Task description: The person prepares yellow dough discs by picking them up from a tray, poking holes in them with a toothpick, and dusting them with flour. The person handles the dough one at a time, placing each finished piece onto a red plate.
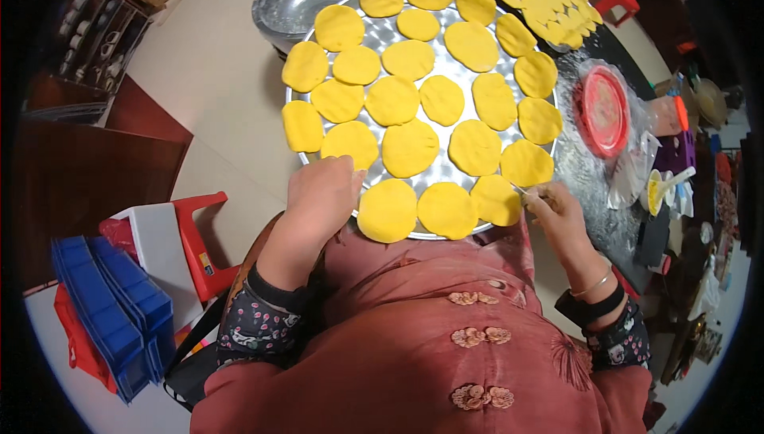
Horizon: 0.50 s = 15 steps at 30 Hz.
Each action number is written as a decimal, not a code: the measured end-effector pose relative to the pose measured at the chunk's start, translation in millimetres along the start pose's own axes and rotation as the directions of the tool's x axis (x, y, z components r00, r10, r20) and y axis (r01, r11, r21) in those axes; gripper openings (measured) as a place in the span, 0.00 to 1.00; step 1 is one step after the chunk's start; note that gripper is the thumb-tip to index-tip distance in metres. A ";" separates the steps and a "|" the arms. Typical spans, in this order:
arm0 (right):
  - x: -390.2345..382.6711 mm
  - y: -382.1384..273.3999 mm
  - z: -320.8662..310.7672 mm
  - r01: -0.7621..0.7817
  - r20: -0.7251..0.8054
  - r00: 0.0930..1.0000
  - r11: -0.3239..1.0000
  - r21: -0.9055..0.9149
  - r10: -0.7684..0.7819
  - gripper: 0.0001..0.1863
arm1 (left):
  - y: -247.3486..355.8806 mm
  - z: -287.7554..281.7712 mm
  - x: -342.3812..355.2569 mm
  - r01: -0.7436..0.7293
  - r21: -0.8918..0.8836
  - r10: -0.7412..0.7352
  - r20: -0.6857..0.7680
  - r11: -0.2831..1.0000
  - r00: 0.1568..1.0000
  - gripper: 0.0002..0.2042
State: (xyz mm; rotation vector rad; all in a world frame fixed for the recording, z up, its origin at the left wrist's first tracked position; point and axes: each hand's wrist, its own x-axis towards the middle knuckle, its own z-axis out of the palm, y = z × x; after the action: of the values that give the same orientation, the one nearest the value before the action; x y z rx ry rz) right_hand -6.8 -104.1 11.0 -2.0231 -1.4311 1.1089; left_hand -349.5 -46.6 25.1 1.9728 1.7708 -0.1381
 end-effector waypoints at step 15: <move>-14.5 8.4 -1.0 0.000 0.109 0.993 0.926 0.377 -0.045 0.07 | 21.3 29.3 -14.9 0.079 0.065 -0.073 -0.079 0.995 0.994 0.16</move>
State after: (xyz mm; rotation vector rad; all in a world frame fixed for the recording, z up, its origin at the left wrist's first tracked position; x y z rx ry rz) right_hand -3.3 -120.5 10.9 -1.6905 -1.1781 1.3904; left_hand -324.5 -73.2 11.2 1.9827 1.9145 -0.1519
